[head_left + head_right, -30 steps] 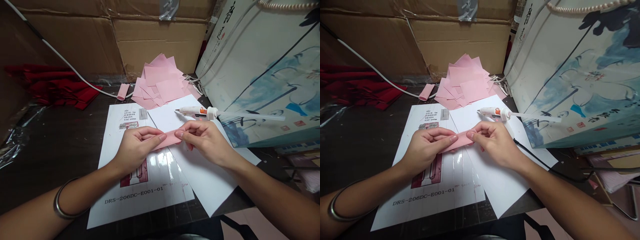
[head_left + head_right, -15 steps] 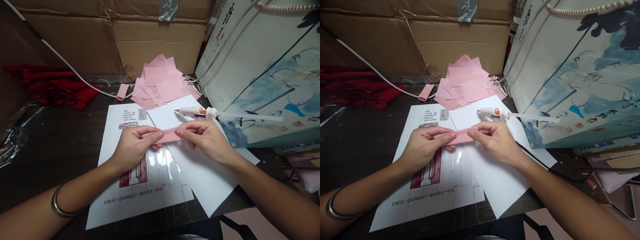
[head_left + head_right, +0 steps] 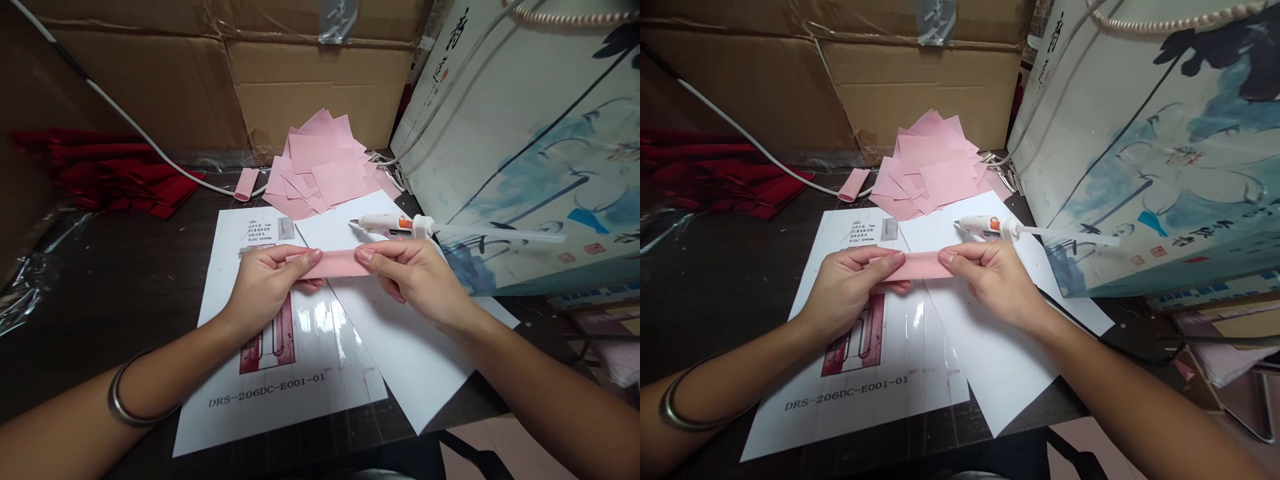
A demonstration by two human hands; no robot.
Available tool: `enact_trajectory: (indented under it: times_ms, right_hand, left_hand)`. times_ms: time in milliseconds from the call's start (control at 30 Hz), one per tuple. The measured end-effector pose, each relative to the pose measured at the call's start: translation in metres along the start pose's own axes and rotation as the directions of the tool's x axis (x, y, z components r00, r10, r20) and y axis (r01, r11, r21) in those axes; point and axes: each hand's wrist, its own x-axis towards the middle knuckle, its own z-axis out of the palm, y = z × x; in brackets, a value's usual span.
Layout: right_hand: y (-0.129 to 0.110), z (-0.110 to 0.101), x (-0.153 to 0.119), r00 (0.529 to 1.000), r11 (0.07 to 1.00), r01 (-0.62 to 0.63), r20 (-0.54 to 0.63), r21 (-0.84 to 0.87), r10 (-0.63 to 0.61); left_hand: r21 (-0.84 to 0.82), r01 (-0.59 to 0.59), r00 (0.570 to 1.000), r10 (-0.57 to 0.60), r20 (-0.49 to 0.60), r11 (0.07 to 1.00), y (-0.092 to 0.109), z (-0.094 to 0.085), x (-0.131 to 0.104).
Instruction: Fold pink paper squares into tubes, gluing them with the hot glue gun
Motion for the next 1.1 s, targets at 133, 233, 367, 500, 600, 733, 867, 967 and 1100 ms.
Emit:
enact_trajectory:
  times_ms: [133,233,367,500,600,733,867,967,1100]
  right_hand:
    - [-0.0036,0.0008,-0.0022,1.0,0.999,0.026,0.0,-0.042,-0.026]
    - [-0.0052,0.0021,-0.0019,1.0,0.998,0.022,0.007,-0.057,-0.022]
    - [-0.0047,0.0031,-0.0003,1.0,1.0,0.011,-0.026,-0.028,-0.011]
    - [-0.0038,0.0039,-0.0006,1.0,1.0,0.018,0.004,-0.011,-0.018]
    - [-0.0034,0.0047,-0.0016,0.999,0.999,0.047,0.016,-0.02,-0.046]
    - [-0.0048,0.0034,-0.0031,0.996,0.994,0.085,0.033,-0.066,-0.083]
    - [-0.0076,-0.001,-0.0038,0.997,0.992,0.04,0.077,-0.122,-0.031]
    - [-0.009,-0.0037,-0.004,0.998,0.988,0.011,0.062,-0.154,-0.002]
    - [-0.0085,-0.0046,-0.0049,0.998,0.981,0.014,0.064,-0.193,-0.002]
  left_hand:
    - [0.003,-0.039,0.999,0.039,-0.015,0.999,-0.001,0.0005,0.0003]
    - [0.068,-0.088,0.995,0.092,-0.051,0.994,-0.0009,0.0016,-0.0016]
    - [0.188,-0.14,0.985,0.156,-0.074,0.972,0.0,0.0022,-0.0042]
    - [0.301,-0.167,0.976,0.202,-0.087,0.939,0.0016,0.001,-0.0053]
    - [0.328,-0.182,0.971,0.221,-0.085,0.927,0.0025,0.0004,-0.0059]
    - [0.34,-0.197,0.966,0.241,-0.091,0.92,0.0026,-0.0002,-0.0056]
    - [0.304,-0.2,0.966,0.24,-0.1,0.932,0.003,-0.0018,-0.0043]
    - [0.305,-0.201,0.967,0.239,-0.094,0.931,0.0036,-0.0026,-0.004]
    - [0.338,-0.201,0.961,0.252,-0.113,0.919,0.0039,-0.0019,-0.0047]
